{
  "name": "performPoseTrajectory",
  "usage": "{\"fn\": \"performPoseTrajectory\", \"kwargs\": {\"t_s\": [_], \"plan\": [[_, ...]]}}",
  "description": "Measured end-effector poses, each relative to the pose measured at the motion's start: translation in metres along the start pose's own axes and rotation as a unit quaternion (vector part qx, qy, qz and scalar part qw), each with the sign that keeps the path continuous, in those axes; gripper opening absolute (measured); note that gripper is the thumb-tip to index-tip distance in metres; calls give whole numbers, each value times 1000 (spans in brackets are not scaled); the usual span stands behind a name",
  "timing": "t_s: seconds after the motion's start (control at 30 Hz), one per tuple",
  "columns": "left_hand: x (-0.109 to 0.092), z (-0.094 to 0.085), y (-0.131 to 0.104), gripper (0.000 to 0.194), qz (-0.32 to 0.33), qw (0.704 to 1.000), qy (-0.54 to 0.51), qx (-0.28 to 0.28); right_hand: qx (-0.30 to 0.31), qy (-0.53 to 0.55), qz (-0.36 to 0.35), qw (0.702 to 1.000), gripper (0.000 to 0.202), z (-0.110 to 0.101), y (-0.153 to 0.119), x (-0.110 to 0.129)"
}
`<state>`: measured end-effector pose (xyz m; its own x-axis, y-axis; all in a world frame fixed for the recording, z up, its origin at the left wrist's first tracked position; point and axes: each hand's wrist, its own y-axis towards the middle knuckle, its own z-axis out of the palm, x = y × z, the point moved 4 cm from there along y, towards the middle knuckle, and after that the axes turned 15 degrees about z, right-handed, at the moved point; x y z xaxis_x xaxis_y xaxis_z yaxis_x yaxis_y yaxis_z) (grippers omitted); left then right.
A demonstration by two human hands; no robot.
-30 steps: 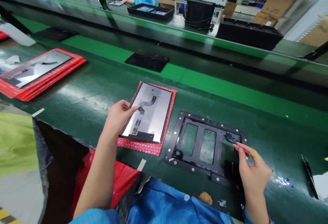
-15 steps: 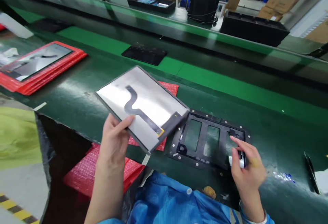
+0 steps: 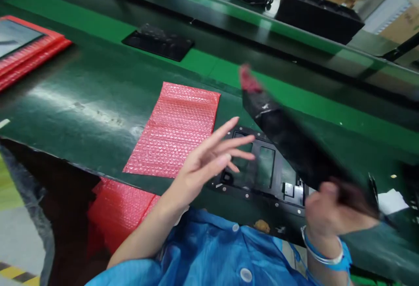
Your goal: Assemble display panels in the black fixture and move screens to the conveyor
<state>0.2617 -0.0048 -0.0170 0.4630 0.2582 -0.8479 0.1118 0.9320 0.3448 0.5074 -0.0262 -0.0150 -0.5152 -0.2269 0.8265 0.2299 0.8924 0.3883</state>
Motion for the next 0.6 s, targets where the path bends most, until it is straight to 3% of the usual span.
{"fn": "performPoseTrajectory", "kwargs": {"t_s": [0.1, 0.17, 0.23, 0.33, 0.47, 0.6], "plan": [[8, -34, 6, 47, 30, 991, 112, -65, -203, 138, 126, 961, 25, -28, 13, -25], [24, -53, 5, 49, 3, 982, 171, -81, -247, 208, 259, 910, 23, -32, 18, -47], [43, -64, 2, 56, -36, 973, 221, -59, -218, 223, 355, 881, 27, -29, 20, -64], [60, -67, -3, 65, -58, 954, 293, 25, -154, 216, 423, 866, 31, -26, 15, -78], [62, -62, -5, 77, -44, 929, 337, 148, -83, 194, 472, 856, 34, -27, 8, -84], [60, -62, -6, 72, -58, 914, 345, 204, -54, 181, 487, 852, 41, -29, 10, -83]]}}
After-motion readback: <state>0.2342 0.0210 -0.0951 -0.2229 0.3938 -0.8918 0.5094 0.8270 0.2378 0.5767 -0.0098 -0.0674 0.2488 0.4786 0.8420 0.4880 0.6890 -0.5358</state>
